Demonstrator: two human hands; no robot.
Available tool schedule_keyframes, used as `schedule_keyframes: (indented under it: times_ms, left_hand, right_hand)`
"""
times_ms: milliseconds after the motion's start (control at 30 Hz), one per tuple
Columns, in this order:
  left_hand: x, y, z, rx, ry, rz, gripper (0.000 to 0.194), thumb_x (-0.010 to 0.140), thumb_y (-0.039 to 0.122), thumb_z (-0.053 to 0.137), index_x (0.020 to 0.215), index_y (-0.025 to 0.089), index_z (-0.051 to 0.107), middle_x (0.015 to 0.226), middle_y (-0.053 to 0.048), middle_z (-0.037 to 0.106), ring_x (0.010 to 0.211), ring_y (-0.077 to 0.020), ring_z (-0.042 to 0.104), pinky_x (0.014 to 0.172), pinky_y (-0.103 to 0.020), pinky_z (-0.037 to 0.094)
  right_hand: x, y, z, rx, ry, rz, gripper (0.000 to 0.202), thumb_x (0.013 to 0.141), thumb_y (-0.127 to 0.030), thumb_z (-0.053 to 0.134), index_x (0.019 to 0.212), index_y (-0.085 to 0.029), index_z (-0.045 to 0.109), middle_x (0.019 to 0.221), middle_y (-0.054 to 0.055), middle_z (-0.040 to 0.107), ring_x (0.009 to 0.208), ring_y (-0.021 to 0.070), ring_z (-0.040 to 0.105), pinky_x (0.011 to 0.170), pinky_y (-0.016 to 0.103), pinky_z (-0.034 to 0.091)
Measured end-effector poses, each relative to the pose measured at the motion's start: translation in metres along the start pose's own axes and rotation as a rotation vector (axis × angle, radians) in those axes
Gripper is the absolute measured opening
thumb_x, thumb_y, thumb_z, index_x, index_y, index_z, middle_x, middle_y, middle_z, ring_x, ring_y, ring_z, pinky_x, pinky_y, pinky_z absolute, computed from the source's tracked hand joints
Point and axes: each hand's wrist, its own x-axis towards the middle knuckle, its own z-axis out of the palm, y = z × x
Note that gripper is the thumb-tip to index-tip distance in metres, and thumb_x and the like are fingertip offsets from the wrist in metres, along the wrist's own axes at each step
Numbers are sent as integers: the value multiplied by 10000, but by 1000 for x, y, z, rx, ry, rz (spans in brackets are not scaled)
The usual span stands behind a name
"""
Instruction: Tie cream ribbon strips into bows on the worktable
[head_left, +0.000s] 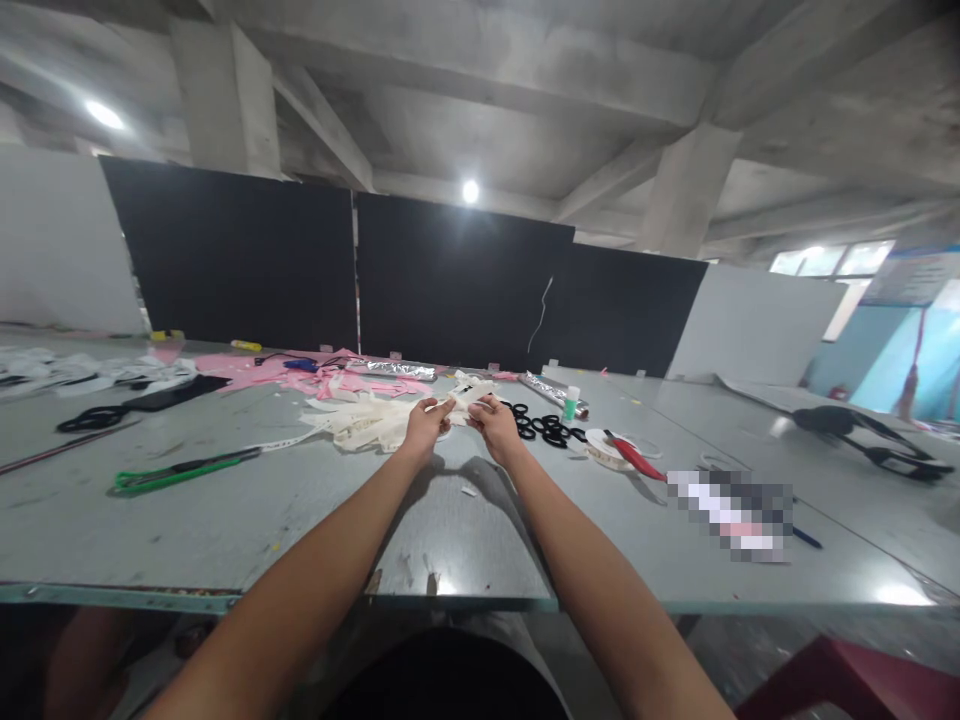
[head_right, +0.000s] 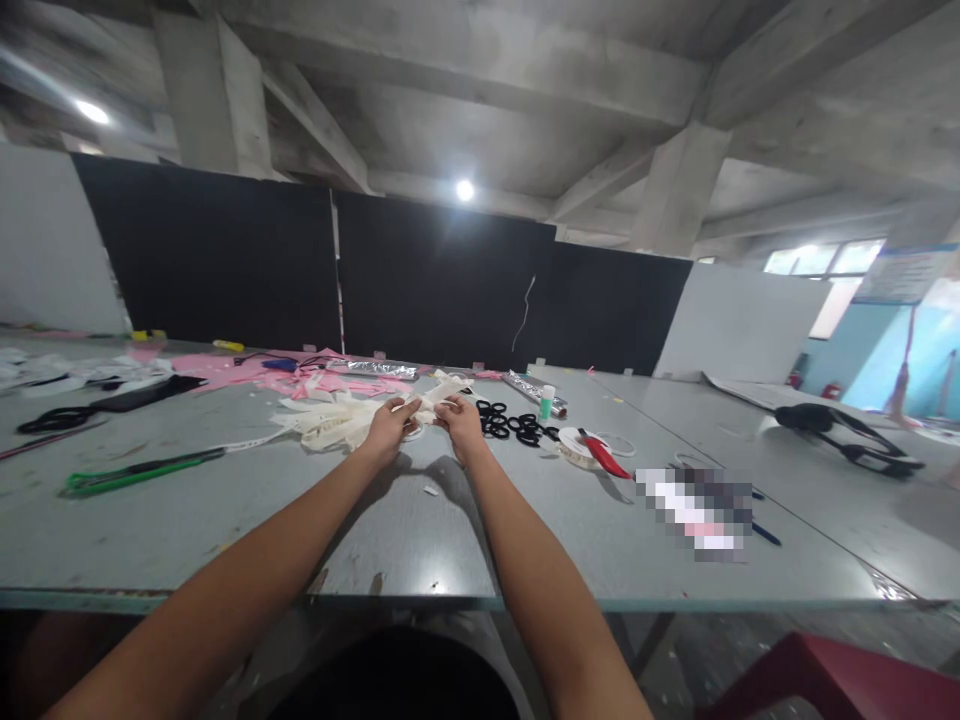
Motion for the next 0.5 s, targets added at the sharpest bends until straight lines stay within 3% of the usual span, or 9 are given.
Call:
schedule_keyframes:
  times_ms: [133,233,500]
  left_hand:
    - [-3,2,0,-123,-83,-111,449,555,320,808,858,174,511,664,35,563,518,-56,508,559,-207,444]
    - [-4,3,-1,-54,-175,-130,406,544,378,804,774,162,548,657,24,560,553,-73,529,553,-209,442]
    - [-2,1,-3,152,-110,-11,382,602,400,752,809,107,623,741,-55,633,563,-98,556,523,-223,451]
  right_hand:
    - [4,0,-1,-5,47,-13,411,517,-264,769,856,-186,550,690,-44,597,569,73,531,548,198,436]
    - [4,0,-2,-41,25,-15,387,523,-269,756,837,-180,549,662,-47,590,506,60,479,502,193,388]
    - [-1,-2,3,-167,-27,-69,397,542,-273,729,895,-159,588,724,-3,651,501,66,465,482,200,350]
